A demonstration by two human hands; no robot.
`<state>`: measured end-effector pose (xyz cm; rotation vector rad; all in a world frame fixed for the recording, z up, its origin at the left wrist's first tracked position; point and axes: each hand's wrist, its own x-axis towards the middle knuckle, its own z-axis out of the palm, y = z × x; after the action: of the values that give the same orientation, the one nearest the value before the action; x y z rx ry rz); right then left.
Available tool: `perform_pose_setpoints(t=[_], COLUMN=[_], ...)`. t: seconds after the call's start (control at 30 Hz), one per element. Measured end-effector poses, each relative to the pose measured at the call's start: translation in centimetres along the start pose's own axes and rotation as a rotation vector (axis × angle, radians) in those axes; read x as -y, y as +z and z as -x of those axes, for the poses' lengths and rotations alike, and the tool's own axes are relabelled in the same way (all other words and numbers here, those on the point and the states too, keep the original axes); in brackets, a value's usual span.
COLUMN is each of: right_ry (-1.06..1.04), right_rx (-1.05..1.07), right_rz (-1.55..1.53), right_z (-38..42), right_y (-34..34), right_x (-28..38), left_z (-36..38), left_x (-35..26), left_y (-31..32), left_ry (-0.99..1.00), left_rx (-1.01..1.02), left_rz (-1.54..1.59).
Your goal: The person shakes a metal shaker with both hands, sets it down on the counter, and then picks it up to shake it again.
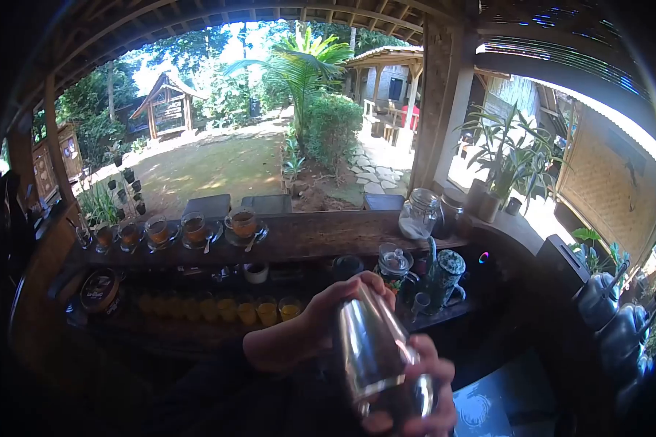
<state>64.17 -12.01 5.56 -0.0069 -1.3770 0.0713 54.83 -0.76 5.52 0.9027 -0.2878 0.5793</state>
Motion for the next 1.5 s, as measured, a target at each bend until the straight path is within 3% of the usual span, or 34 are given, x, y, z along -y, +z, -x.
perform_pose_setpoints(t=[0.07,0.1,0.13,0.2,0.23,0.27,0.3,0.33,0.4,0.47,0.5,0.53,0.6,0.63,0.7,0.73,0.77,0.8,0.83,0.87,0.93,0.97,1.0,1.07,1.13,1.2,1.23,1.27,1.33,1.37,1.4,1.43,1.47,1.5], right_ry=[-0.163,0.062,0.188,0.1,0.388,-0.122,0.057,0.233,-0.198,0.132,0.029,-0.074,0.365,0.186,0.04,-0.241,0.033,0.555,0.38,0.205,-0.108,-0.036,0.27,0.422,0.17,-0.224,0.398,0.155,-0.289,-0.033,-0.011,0.116,0.418,0.278], right_rx=[0.104,0.309,0.033,0.097,0.206,0.303,0.266,0.23,0.217,0.197,0.219,0.24,-0.006,0.097,0.308,0.334,0.373,-0.07,-0.005,0.059,0.268,0.326,0.083,-0.041,0.295,0.171,-0.076,0.298,-0.062,0.007,0.319,0.212,-0.04,0.025], right_rz=[0.244,0.563,0.473,0.788,0.277,0.36,0.243,0.129,0.071,0.323,0.773,1.222,0.505,0.468,0.469,0.271,0.383,0.249,0.33,0.409,0.588,0.803,0.743,0.588,0.505,0.397,0.544,0.11,0.294,0.413,0.669,0.794,0.687,0.614], right_z=[-1.3,-0.8,1.8,5.3,0.8,-1.3,0.6,2.8,2.6,0.4,1.6,2.9,0.8,0.2,-1.4,-1.2,0.4,3.3,5.4,1.7,-0.7,0.5,2.3,2.3,0.6,0.9,3.3,2.9,3.4,1.7,1.1,3.5,3.8,3.5], right_y=[-3.2,-7.2,-8.8,-12.7,-9.0,-5.4,-5.8,-6.3,-5.6,-4.6,-7.5,-10.5,-9.0,-8.6,-5.3,-3.0,-2.6,-2.7,-3.5,0.8,0.2,-2.5,-2.9,-1.5,0.5,5.4,7.5,6.0,8.2,9.2,4.9,2.7,3.0,3.5], right_x=[-4.9,-6.0,-9.1,-8.5,-6.0,-4.4,-1.9,0.2,-1.8,-2.2,-4.0,-5.9,-8.0,-7.1,-2.8,-2.3,1.5,3.4,3.7,2.3,-2.8,-4.2,-6.1,-5.9,-3.6,-1.2,4.1,2.5,-2.1,-2.2,-3.3,-4.6,-5.3,-4.9], left_z=[-1.6,-2.0,-2.1,-1.9,-2.3,-2.3,-2.2,-2.1,-2.1,-3.0,-1.9,-2.6,-1.9,-2.0,-1.4,-1.4,-1.1,-0.7,-0.4,-0.3,0.0,0.6,1.7,3.5,4.1,5.2,5.6,5.9,6.2,6.6,6.8,6.6,7.4,8.0], left_x=[1.3,2.5,4.0,2.9,2.5,2.3,1.0,0.2,-0.3,2.5,2.3,3.3,3.8,3.3,1.3,0.5,-0.8,-1.9,-2.2,-2.0,-0.7,-0.1,1.3,1.9,-1.0,-3.6,-4.6,-5.3,-5.0,-5.1,-5.2,-2.3,-1.7,-1.8], left_y=[-3.3,-6.2,-9.0,-6.3,-5.6,-4.7,-1.9,-0.1,0.0,-5.0,-2.9,-6.7,-5.7,-4.7,-0.9,-1.6,-0.6,0.5,0.4,-0.6,-4.2,-5.5,-7.7,-7.5,-4.6,-1.7,-0.6,0.0,-1.4,-1.0,-0.6,-6.0,-5.8,-5.7], left_ry=[-0.164,-0.217,-0.249,-0.33,-0.282,-0.24,-0.191,-0.123,-0.104,-0.077,0.101,-0.328,-0.309,-0.315,-0.167,-0.221,-0.138,-0.053,-0.041,-0.044,-0.268,-0.364,-0.382,-0.413,-0.378,-0.268,-0.189,-0.108,-0.184,-0.238,-0.288,-0.465,-0.48,-0.481], left_rx=[-0.387,-0.395,-0.468,-0.512,-0.41,-0.318,-0.273,-0.102,0.048,-0.334,-0.367,-0.454,-0.567,-0.556,-0.502,-0.186,-0.017,0.153,0.145,0.151,-0.337,-0.432,-0.457,-0.582,-0.435,-0.183,-0.021,0.144,-0.019,-0.246,-0.467,-0.522,-0.505,-0.473], left_rz=[0.214,0.271,0.267,0.292,0.24,0.195,0.035,0.012,-0.051,-0.059,-0.446,0.307,0.334,0.33,-0.086,0.136,0.001,-0.137,-0.119,-0.118,0.138,0.292,0.331,0.443,0.37,0.193,0.101,0.005,0.122,0.042,-0.039,0.285,0.286,0.312])
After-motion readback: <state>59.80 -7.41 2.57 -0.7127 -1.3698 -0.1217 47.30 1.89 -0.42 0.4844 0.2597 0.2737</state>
